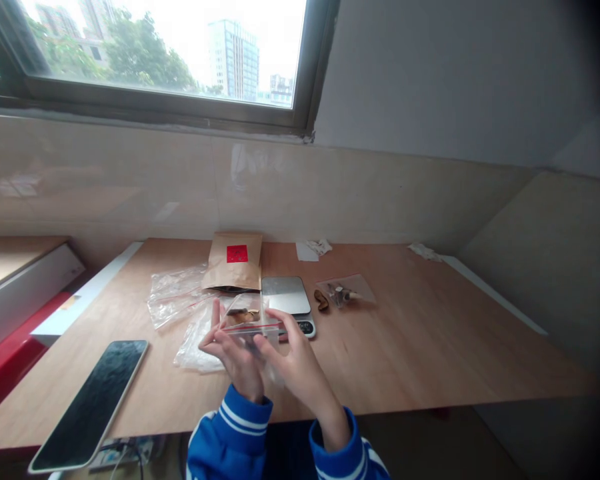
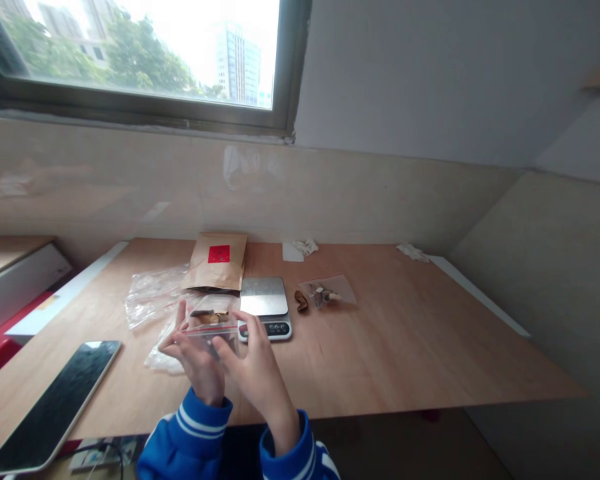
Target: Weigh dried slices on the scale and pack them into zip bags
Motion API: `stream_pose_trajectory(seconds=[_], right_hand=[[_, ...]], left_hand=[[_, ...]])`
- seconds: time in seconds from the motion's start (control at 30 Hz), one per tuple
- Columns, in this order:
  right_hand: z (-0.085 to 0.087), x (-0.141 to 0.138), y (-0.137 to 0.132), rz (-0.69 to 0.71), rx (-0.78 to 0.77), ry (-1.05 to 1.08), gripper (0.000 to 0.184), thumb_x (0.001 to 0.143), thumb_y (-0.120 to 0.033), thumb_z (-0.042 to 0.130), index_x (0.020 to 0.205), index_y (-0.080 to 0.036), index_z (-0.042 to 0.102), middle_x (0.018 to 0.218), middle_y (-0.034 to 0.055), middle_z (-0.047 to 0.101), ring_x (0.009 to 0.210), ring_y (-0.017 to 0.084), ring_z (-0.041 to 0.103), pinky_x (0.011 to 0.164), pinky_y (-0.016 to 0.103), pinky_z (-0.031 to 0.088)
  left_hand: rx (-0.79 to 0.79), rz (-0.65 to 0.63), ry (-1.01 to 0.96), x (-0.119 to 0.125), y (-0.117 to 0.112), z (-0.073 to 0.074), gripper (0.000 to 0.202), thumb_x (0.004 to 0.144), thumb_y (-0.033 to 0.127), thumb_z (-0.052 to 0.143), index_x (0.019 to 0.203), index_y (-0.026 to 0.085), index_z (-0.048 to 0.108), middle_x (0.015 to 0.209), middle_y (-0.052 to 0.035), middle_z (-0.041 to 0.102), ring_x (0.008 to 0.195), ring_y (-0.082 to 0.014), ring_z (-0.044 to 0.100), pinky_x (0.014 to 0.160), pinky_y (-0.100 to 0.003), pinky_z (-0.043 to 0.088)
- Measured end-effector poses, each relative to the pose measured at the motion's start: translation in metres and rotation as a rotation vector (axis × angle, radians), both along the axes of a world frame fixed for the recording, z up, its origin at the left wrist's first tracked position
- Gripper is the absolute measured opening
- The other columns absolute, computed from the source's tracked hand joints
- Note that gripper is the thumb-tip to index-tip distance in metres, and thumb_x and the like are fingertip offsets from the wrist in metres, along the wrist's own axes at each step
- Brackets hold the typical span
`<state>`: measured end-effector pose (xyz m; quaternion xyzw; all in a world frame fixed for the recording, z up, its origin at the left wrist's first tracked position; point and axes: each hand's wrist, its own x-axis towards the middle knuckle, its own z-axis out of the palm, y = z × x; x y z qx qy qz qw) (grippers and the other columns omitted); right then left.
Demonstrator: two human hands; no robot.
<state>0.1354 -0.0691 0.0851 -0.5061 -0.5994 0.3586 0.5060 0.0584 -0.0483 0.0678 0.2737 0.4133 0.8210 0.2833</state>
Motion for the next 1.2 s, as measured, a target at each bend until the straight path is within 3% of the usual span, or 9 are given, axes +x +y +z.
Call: stream_pose_trajectory(seconds=[0.13, 0.23, 0.4, 0.47, 0.57, 0.7, 0.83, 1.03, 1.2], right_hand=[[-0.003, 0.004, -0.003, -0.057, -0.002, 0.255, 0.039, 0.091, -0.043, 0.049, 0.120, -0.021, 0.059, 0.123, 0.0080, 0.063, 0.117, 0.022, 0.057, 0.103, 0.039, 0.043], [0.001, 0.024, -0.009, 0.007, -0.038, 0.363, 0.040, 0.088, -0.043, 0.055, 0.120, -0.020, 0.062, 0.123, 0.0087, 0.064, 0.117, 0.024, 0.058, 0.104, 0.042, 0.042], [-0.011, 0.059, -0.019, -0.091, -0.120, 0.491, 0.035, 0.079, -0.043, 0.067, 0.105, -0.019, 0.070, 0.104, 0.0094, 0.072, 0.103, 0.026, 0.066, 0.099, 0.043, 0.046], [-0.017, 0.064, -0.021, -0.170, -0.107, 0.481, 0.035, 0.079, -0.044, 0.067, 0.103, -0.019, 0.071, 0.104, 0.0091, 0.072, 0.106, 0.026, 0.064, 0.101, 0.042, 0.044], [-0.018, 0.060, -0.021, -0.157, -0.080, 0.408, 0.037, 0.083, -0.048, 0.061, 0.107, -0.021, 0.070, 0.115, 0.0089, 0.068, 0.114, 0.026, 0.060, 0.100, 0.041, 0.045], [-0.017, 0.050, -0.021, -0.034, -0.019, 0.266, 0.043, 0.089, -0.051, 0.050, 0.115, -0.021, 0.067, 0.126, 0.0087, 0.062, 0.120, 0.025, 0.055, 0.103, 0.039, 0.043], [-0.032, 0.053, -0.017, -0.213, 0.029, 0.268, 0.045, 0.091, -0.053, 0.043, 0.105, -0.019, 0.070, 0.106, 0.0096, 0.071, 0.104, 0.024, 0.064, 0.094, 0.037, 0.047], [-0.066, 0.045, -0.004, -0.389, 0.045, 0.353, 0.049, 0.089, -0.057, 0.043, 0.087, -0.015, 0.068, 0.083, 0.0098, 0.072, 0.072, 0.020, 0.065, 0.072, 0.032, 0.051], [-0.079, 0.037, 0.002, -0.443, 0.027, 0.403, 0.052, 0.087, -0.062, 0.042, 0.081, -0.014, 0.064, 0.078, 0.0090, 0.071, 0.057, 0.017, 0.061, 0.056, 0.029, 0.050]], left_hand=[[-0.022, -0.122, 0.151, -0.002, -0.009, -0.013, 0.024, 0.094, 0.047, 0.034, 0.093, 0.024, 0.038, 0.152, -0.0069, 0.029, 0.136, -0.0175, 0.033, 0.109, -0.039, 0.031], [-0.053, -0.160, 0.138, -0.023, -0.005, -0.022, 0.026, 0.087, 0.040, 0.054, 0.104, 0.025, 0.040, 0.143, -0.0076, 0.041, 0.128, -0.0191, 0.044, 0.109, -0.042, 0.030], [-0.202, -0.678, 0.367, -0.059, -0.003, -0.027, 0.035, 0.085, 0.044, 0.055, 0.107, 0.018, 0.057, 0.110, -0.0096, 0.065, 0.109, -0.0231, 0.058, 0.098, -0.038, 0.041], [-0.227, -0.780, 0.451, -0.060, -0.007, -0.025, 0.035, 0.084, 0.044, 0.056, 0.107, 0.018, 0.062, 0.105, -0.0090, 0.068, 0.104, -0.0229, 0.060, 0.092, -0.035, 0.045], [-0.246, -0.769, 0.499, -0.047, -0.014, -0.023, 0.032, 0.081, 0.042, 0.061, 0.103, 0.019, 0.065, 0.098, -0.0070, 0.069, 0.092, -0.0207, 0.063, 0.082, -0.032, 0.048], [-0.214, -0.592, 0.562, -0.030, -0.016, -0.023, 0.024, 0.080, 0.040, 0.063, 0.089, 0.018, 0.068, 0.090, -0.0047, 0.069, 0.087, -0.0183, 0.062, 0.083, -0.030, 0.047], [-0.197, -0.383, 0.428, -0.036, -0.010, -0.023, 0.024, 0.080, 0.041, 0.063, 0.084, 0.018, 0.065, 0.082, -0.0024, 0.068, 0.083, -0.0173, 0.064, 0.079, -0.029, 0.049], [-0.173, -0.413, 0.355, -0.039, 0.005, -0.036, 0.028, 0.076, 0.045, 0.066, 0.078, 0.017, 0.064, 0.071, -0.0009, 0.065, 0.067, -0.0137, 0.062, 0.062, -0.023, 0.048], [-0.183, -0.446, 0.320, -0.034, 0.010, -0.044, 0.031, 0.076, 0.048, 0.065, 0.080, 0.017, 0.065, 0.065, 0.0006, 0.061, 0.052, -0.0087, 0.052, 0.044, -0.018, 0.035]])
